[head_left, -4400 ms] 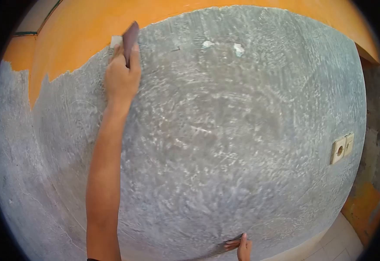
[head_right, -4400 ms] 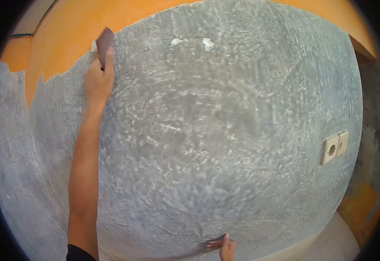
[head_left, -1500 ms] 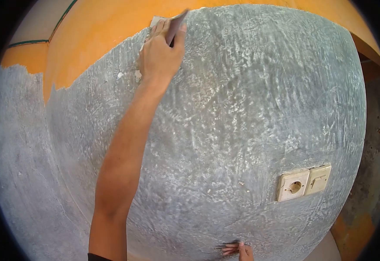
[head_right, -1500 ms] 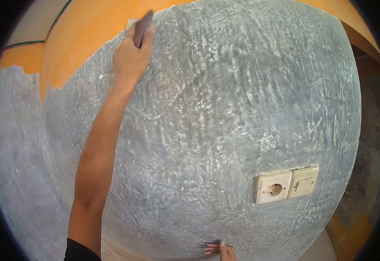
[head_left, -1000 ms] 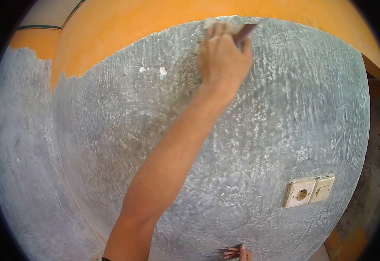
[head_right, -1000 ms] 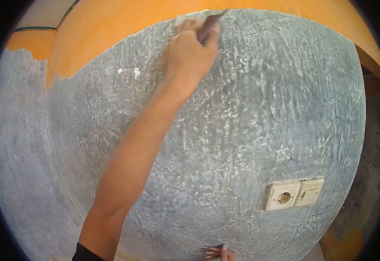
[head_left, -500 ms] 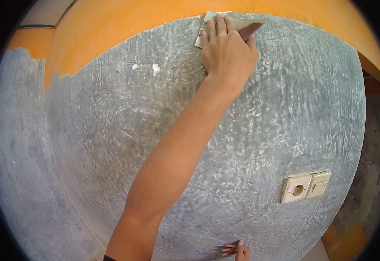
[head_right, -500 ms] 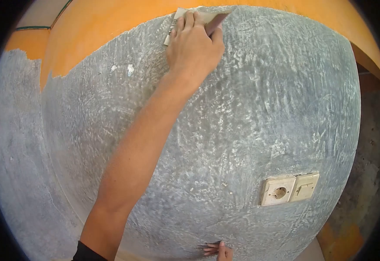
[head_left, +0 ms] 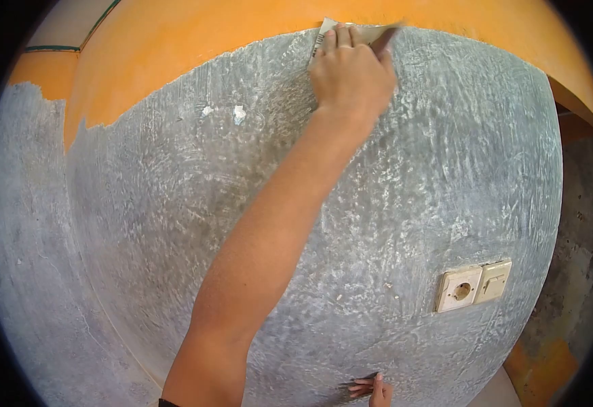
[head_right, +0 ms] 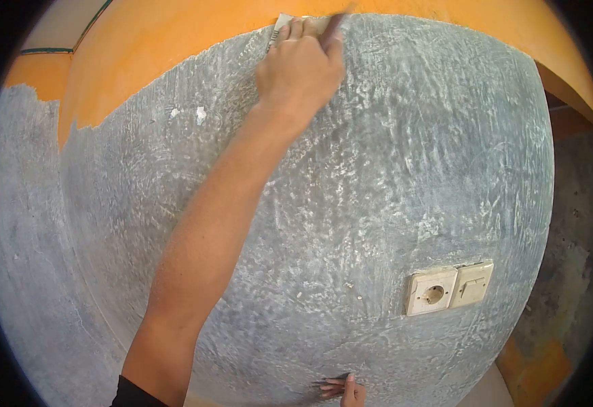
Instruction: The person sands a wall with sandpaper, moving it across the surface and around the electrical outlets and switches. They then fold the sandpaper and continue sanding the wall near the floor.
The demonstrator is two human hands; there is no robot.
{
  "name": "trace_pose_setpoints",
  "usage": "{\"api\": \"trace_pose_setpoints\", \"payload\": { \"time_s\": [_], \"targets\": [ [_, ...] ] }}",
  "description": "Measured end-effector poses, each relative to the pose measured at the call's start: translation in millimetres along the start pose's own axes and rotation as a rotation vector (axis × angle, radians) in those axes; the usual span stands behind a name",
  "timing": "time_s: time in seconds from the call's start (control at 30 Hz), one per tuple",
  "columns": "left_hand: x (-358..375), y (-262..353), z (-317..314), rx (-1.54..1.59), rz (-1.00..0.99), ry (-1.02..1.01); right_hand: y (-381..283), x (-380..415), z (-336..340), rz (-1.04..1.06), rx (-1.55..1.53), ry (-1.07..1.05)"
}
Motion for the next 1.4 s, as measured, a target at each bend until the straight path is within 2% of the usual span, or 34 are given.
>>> {"api": "trace_pose_setpoints", "payload": {
  "time_s": [0.07,0.17,0.3,0.4,0.5,0.63,0.73,0.8,0.93,1.0,1.03,1.1,1.17,1.2,1.23,1.27,1.37,1.4],
  "targets": [
    [-4.2,-8.4,9.6,0.084,0.034,-0.074,-3.2,-0.1,0.0,-0.002,0.034,0.011],
    [1.1,-3.4,-4.2,-0.104,-0.037,0.099,-4.5,0.4,-1.3,-0.006,0.041,0.033],
    [-3.5,-14.8,2.3,0.020,-0.048,0.055,0.1,0.3,-0.2,-0.008,0.039,0.029],
    [-0.1,-12.2,-4.7,-0.138,-0.067,0.148,0.4,-0.2,0.2,-0.010,0.092,0.032],
    [3.7,-21.3,-1.1,-0.129,-0.090,0.047,4.2,0.0,0.3,0.018,0.063,0.019],
    [-5.1,-37.7,5.3,-0.166,-0.081,0.157,7.6,-1.4,2.5,0.015,0.015,-0.007],
    [9.1,-36.8,3.7,-0.219,-0.198,0.142,2.7,-0.3,4.7,0.008,0.034,-0.012],
    [-2.7,-55.3,20.6,-0.163,-0.098,0.032,10.4,-1.1,4.9,0.009,-0.033,-0.013],
    [3.6,-47.6,41.1,-0.053,-0.021,-0.268,0.7,9.0,-0.2,0.207,0.383,0.071],
    [12.8,-57.8,40.3,-0.046,-0.201,-0.126,-1.5,16.3,-5.2,0.282,0.701,0.137],
    [17.1,-63.2,41.7,-0.040,-0.292,-0.053,-18.0,18.5,-17.5,0.495,0.730,0.144],
    [4.2,-85.5,40.5,0.024,-0.083,-0.103,-54.8,18.8,-46.5,0.925,0.774,0.155],
    [8.5,-88.1,38.3,0.032,-0.077,-0.093,-61.8,16.5,-61.1,0.986,0.937,0.283],
    [22.2,-79.3,37.8,0.005,-0.173,-0.052,-65.8,15.9,-68.7,1.019,1.020,0.344],
    [28.3,-73.8,40.4,-0.025,-0.275,-0.008,-69.2,14.0,-78.2,0.949,1.105,0.380],
    [26.6,-78.6,44.1,0.022,-0.270,-0.054,-74.0,15.5,-87.8,0.875,1.188,0.413],
    [5.1,-110.6,50.5,0.027,0.007,-0.015,-82.9,20.4,-112.8,0.684,1.409,0.436],
    [9.1,-107.2,52.9,0.033,-0.088,0.048,-81.3,23.2,-119.9,0.617,1.475,0.427]
  ]
}}
Point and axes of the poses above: each hand's wrist, its own x-axis away from the middle knuckle, its own z-axis out of the back of the hand, y = z × x, the point moved 4 cm from there along -x, towards the middle knuckle, and after that the axes turned 6 degrees about z, right-handed, at the moved point
